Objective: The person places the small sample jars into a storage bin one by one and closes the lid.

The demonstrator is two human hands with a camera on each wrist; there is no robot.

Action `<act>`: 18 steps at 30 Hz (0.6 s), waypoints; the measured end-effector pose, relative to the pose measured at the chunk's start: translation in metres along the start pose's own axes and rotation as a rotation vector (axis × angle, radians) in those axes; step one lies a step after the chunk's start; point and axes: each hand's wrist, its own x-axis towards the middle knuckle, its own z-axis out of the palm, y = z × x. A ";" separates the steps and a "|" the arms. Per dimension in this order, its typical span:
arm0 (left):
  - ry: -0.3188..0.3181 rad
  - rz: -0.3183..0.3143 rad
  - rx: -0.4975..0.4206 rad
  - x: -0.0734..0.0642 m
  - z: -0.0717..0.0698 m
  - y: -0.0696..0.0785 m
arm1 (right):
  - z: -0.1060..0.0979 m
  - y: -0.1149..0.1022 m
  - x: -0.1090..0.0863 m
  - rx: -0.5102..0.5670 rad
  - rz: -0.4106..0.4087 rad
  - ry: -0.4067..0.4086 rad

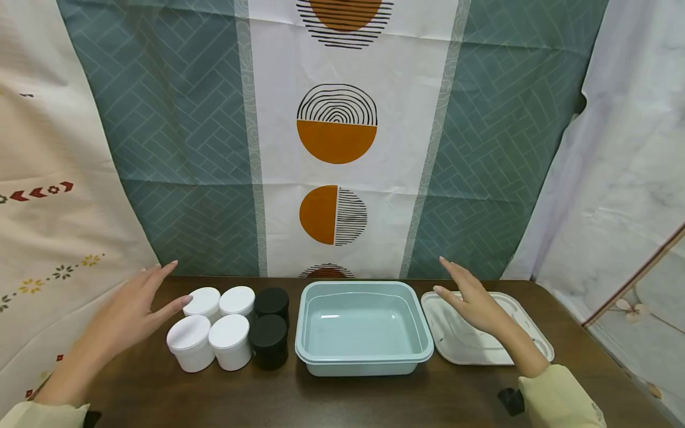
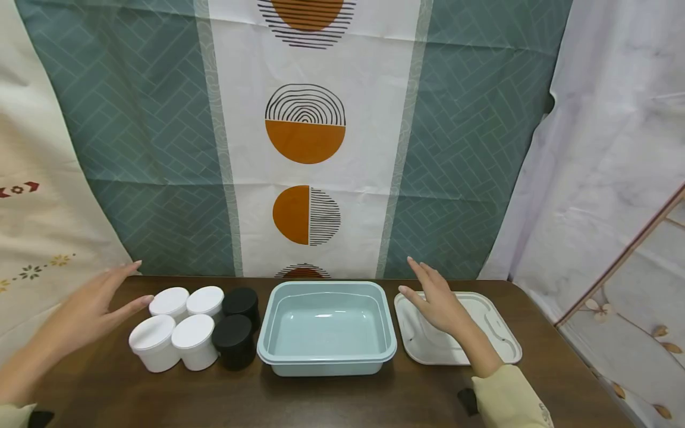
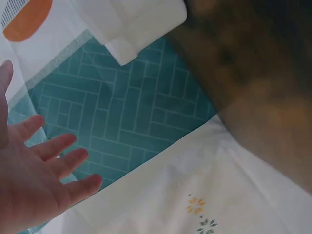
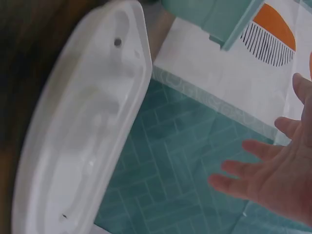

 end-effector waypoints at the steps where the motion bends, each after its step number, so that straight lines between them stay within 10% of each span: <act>1: -0.010 -0.004 -0.036 -0.001 0.001 -0.001 | 0.002 0.001 0.000 0.025 -0.006 -0.006; 18: -0.145 -0.122 -0.295 -0.032 0.021 -0.010 | 0.041 0.000 -0.006 0.373 0.116 -0.130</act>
